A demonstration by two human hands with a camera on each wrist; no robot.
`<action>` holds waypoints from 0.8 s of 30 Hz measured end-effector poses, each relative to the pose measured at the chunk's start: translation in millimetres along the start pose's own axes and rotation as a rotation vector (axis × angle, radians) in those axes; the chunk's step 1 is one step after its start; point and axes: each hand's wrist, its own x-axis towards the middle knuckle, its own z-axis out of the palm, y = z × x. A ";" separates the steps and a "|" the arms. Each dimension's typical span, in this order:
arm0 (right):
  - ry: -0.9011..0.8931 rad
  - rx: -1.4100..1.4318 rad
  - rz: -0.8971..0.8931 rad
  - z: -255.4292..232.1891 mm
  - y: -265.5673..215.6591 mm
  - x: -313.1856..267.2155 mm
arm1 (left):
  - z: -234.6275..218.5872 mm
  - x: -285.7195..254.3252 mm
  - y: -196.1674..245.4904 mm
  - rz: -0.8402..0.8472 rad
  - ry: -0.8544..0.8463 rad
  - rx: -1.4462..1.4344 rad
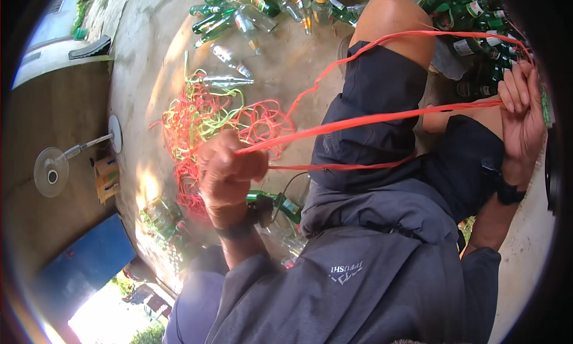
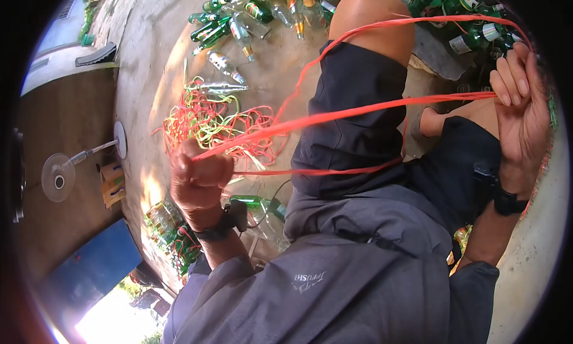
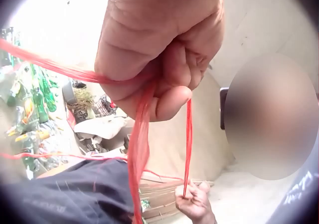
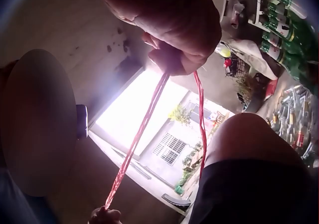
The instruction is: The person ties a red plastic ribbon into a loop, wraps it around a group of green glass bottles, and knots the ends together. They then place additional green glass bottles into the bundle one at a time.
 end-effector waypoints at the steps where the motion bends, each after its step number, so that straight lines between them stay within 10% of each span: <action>1: 0.007 0.001 -0.002 -8.7 -1.7 0.4 | -8.8 -0.5 2.1 0.001 -0.002 -0.001; 24: 0.491 -0.458 -0.149 -106.9 -42.2 -11.6 | -102.6 12.4 40.5 0.148 0.172 -0.282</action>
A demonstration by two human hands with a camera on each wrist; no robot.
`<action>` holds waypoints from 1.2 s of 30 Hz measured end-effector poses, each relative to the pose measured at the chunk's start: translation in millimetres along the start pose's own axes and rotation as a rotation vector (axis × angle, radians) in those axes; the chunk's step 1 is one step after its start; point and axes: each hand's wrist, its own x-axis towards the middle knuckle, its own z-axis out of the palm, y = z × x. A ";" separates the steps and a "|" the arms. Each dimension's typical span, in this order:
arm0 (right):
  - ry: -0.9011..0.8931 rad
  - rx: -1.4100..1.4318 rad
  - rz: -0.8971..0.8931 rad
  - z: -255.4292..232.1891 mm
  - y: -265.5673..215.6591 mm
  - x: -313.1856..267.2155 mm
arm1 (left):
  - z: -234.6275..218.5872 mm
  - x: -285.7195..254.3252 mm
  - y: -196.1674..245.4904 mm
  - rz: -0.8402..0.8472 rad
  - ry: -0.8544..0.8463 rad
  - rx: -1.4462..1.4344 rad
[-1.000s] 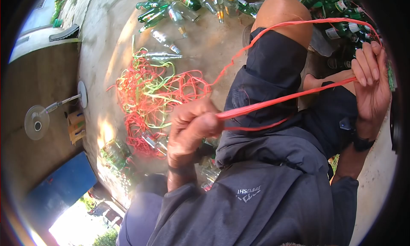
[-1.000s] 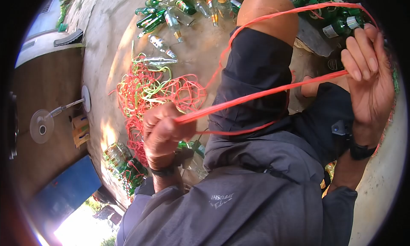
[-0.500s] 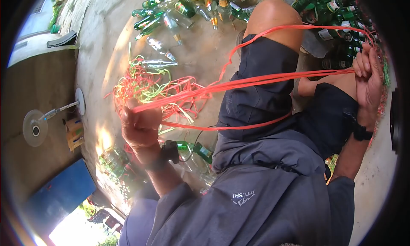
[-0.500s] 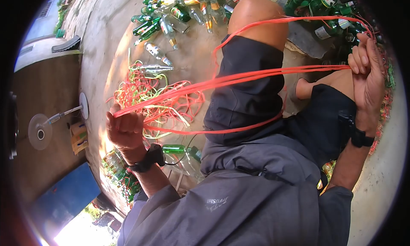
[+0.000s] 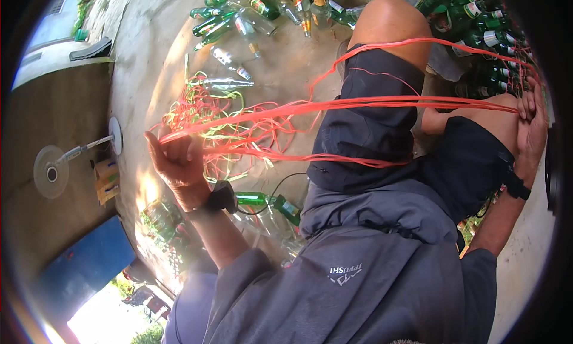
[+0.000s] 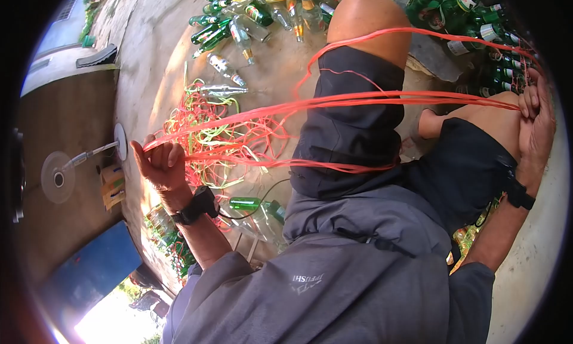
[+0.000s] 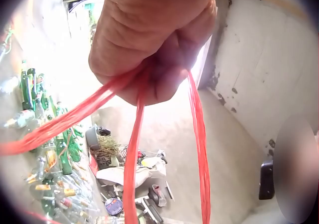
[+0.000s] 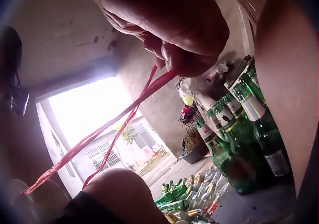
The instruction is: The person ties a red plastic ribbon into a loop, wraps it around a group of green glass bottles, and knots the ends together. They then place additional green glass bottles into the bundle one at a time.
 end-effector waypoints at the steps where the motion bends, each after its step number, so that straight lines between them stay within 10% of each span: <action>1: 0.017 -0.004 -0.002 -6.0 -2.1 1.8 | 2.6 0.3 2.3 0.019 0.038 0.012; 17: 0.066 -0.235 -0.072 -40.7 -13.8 6.0 | 8.8 3.1 13.9 0.063 0.153 -0.046; 29: 0.062 -0.320 -0.127 60.8 -29.4 -46.8 | 142.5 -34.2 -85.8 -0.153 -0.100 0.350; 36: -0.189 -0.491 -0.132 101.2 -43.4 -78.0 | 215.1 -29.9 -156.7 -0.445 -1.025 0.672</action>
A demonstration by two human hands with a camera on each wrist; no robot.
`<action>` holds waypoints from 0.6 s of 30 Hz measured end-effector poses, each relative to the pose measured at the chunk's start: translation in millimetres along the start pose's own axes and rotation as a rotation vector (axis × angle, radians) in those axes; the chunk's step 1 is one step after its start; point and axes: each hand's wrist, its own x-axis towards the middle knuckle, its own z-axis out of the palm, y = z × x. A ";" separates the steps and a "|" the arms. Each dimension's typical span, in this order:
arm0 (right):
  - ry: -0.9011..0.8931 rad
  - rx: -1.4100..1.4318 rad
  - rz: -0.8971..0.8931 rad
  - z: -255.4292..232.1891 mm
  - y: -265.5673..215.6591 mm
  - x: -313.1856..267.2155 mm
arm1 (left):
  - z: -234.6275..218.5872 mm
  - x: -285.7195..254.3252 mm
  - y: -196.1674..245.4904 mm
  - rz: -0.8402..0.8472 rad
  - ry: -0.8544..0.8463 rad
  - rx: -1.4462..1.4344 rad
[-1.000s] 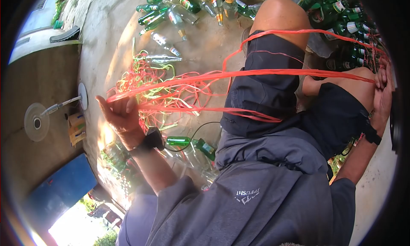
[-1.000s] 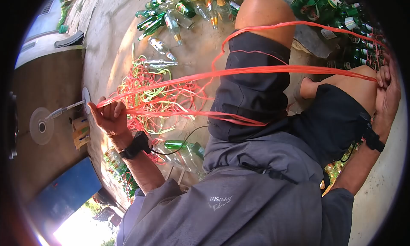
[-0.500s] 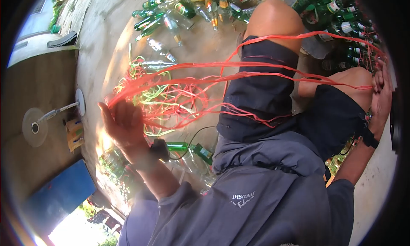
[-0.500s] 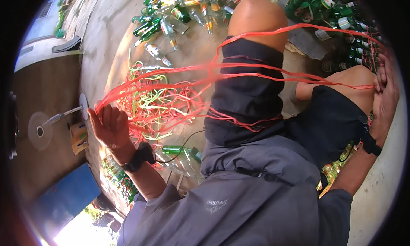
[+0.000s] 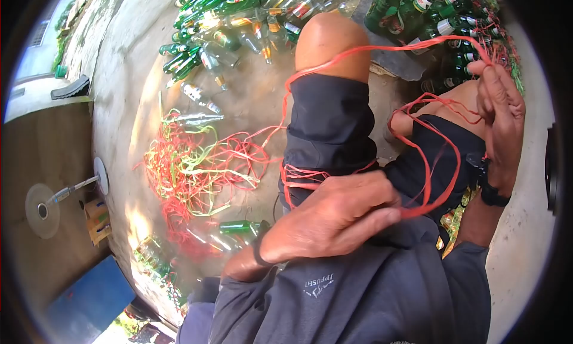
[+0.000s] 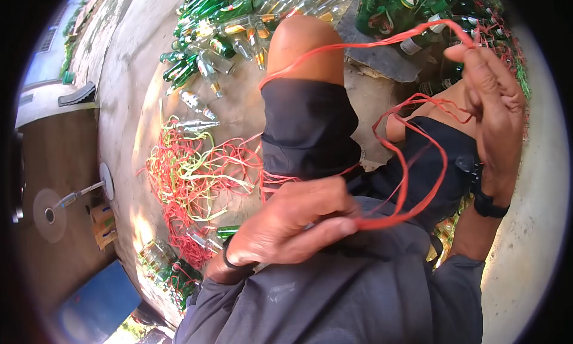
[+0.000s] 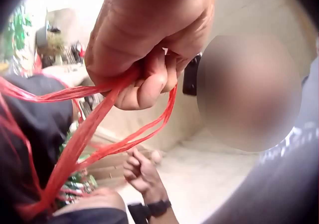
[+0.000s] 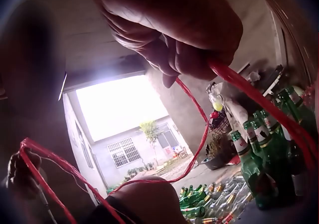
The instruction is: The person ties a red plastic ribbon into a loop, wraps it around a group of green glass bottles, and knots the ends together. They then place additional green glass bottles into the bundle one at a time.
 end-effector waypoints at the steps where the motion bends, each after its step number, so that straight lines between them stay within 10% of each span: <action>1: 0.008 -0.001 -0.001 4.5 -5.8 -7.3 | 4.8 10.0 1.8 0.100 0.097 0.280; 3: -0.127 -0.026 0.025 18.7 -19.2 -19.6 | 4.9 19.6 6.1 0.263 0.256 0.641; 9: -0.448 -0.124 -0.182 44.9 -30.1 -34.4 | -6.4 47.9 11.8 0.532 0.573 0.529; 18: -0.634 -0.152 -0.132 32.0 -29.2 -34.2 | -27.1 33.7 -8.7 0.303 0.398 0.390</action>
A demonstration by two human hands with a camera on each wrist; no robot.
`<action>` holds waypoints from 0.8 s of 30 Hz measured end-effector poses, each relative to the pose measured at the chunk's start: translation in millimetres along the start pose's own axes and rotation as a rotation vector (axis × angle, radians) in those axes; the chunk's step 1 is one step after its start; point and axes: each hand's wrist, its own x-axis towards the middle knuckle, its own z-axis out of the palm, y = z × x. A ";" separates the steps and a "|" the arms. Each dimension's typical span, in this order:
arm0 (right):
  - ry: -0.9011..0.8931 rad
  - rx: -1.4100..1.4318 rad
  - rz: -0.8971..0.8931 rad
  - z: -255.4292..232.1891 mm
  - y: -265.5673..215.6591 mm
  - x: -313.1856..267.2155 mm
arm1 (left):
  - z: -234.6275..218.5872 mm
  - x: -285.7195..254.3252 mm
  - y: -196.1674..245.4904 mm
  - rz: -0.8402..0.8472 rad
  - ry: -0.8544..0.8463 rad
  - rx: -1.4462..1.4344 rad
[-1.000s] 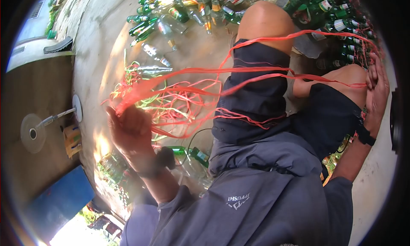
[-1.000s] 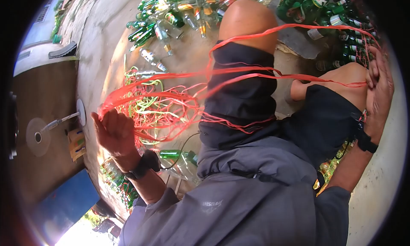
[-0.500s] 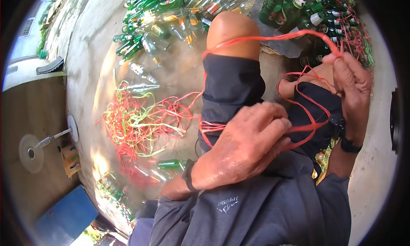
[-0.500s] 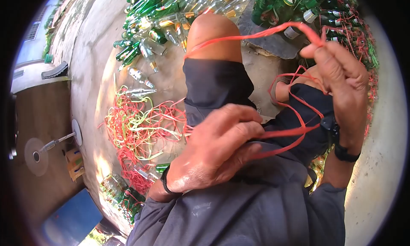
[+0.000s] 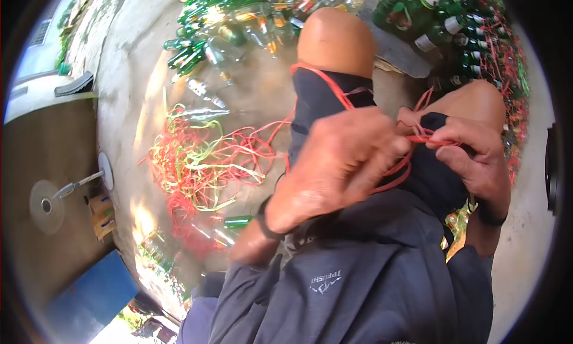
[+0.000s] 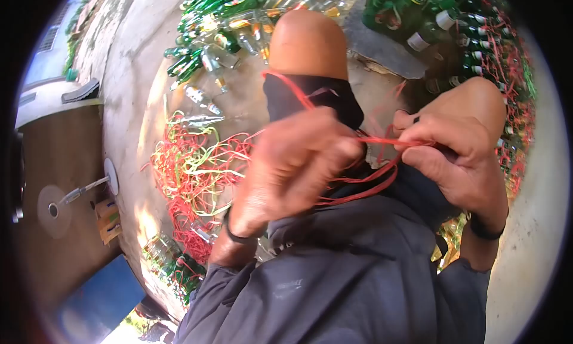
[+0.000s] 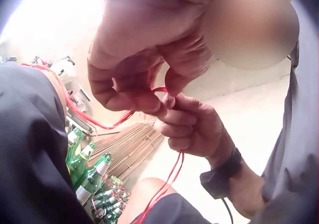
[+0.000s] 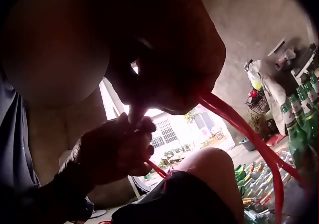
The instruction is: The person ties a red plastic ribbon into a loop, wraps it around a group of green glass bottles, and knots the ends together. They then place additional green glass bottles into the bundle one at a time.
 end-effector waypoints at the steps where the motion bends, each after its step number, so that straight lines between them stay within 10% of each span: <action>1: 0.009 -0.012 0.017 -4.5 2.6 -0.6 | -9.5 -3.6 1.2 -0.100 0.017 -0.044; 3: 0.010 0.045 0.110 -12.8 11.4 -7.1 | -25.3 -9.2 17.0 -0.318 0.236 0.002; 12: 0.372 0.009 0.245 -91.6 49.4 -54.2 | -123.9 -50.0 -19.0 -0.296 0.964 0.127; 24: 0.545 -0.334 0.422 -199.0 48.9 -143.1 | -170.0 -73.9 -51.8 -0.323 1.178 0.227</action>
